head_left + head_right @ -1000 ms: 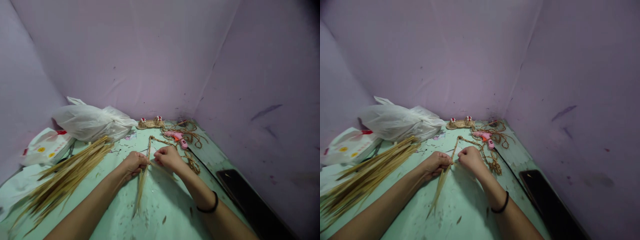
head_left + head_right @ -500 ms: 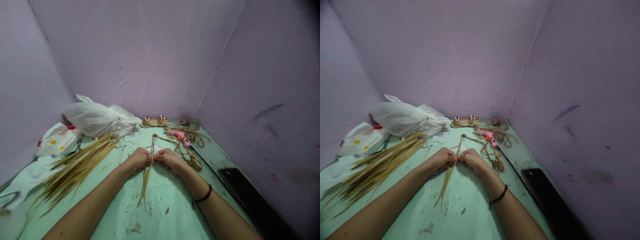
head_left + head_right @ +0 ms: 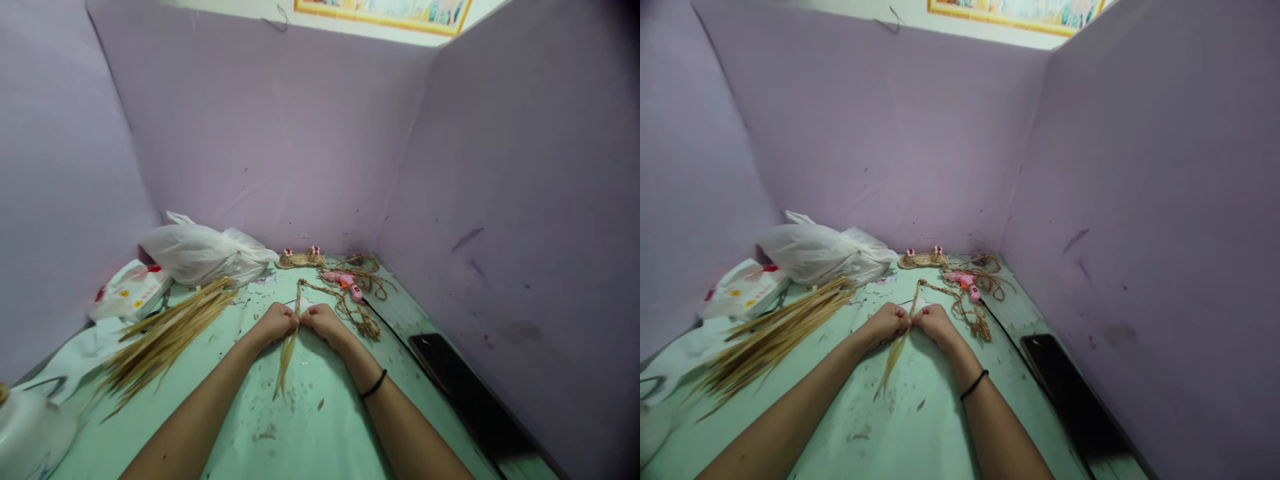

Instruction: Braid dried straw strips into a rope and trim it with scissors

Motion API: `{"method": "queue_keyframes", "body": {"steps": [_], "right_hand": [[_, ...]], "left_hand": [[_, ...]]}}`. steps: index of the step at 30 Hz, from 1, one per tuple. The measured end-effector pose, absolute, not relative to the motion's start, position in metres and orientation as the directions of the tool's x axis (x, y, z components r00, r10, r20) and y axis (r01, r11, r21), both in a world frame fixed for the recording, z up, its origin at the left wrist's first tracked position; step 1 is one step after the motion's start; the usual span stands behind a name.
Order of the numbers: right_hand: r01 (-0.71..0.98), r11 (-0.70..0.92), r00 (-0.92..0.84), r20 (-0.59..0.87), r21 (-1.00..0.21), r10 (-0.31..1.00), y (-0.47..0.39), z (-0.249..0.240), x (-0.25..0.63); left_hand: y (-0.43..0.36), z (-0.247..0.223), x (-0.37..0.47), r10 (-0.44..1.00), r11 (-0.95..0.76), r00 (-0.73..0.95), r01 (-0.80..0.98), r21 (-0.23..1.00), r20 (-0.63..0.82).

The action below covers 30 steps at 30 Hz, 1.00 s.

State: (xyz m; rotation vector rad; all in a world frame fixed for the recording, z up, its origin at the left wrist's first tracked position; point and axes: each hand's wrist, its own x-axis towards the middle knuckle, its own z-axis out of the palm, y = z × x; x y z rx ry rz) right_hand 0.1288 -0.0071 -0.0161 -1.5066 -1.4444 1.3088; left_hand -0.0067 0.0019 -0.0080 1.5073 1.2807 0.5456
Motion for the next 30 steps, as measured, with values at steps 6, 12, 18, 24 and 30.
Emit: {"method": "queue_keyframes", "body": {"steps": [6,12,18,24,30], "right_hand": [[0.324,-0.106,-0.09,-0.142,-0.94,0.986,-0.007,-0.021,0.129],[0.353,-0.124,-0.091,-0.166,-0.927,0.982,-0.009,-0.019,0.128],[0.331,-0.171,-0.115,-0.219,-0.928,0.969,-0.009,-0.018,0.129],[0.347,-0.186,-0.104,-0.234,-0.919,0.967,-0.01,-0.018,0.126],[0.749,-0.047,0.074,0.012,-0.661,0.997,-0.009,0.003,0.147]], "left_hand": [[0.002,-0.008,-0.006,0.914,0.079,0.329,0.426,0.901,-0.235],[-0.003,-0.007,-0.006,0.931,0.102,0.271,0.448,0.888,-0.244],[-0.002,-0.005,-0.008,0.928,0.139,0.255,0.445,0.885,-0.273],[-0.001,-0.011,-0.006,0.941,0.13,0.23,0.432,0.892,-0.248],[0.001,-0.021,0.0,0.966,0.114,0.165,0.42,0.9,-0.199]]}}
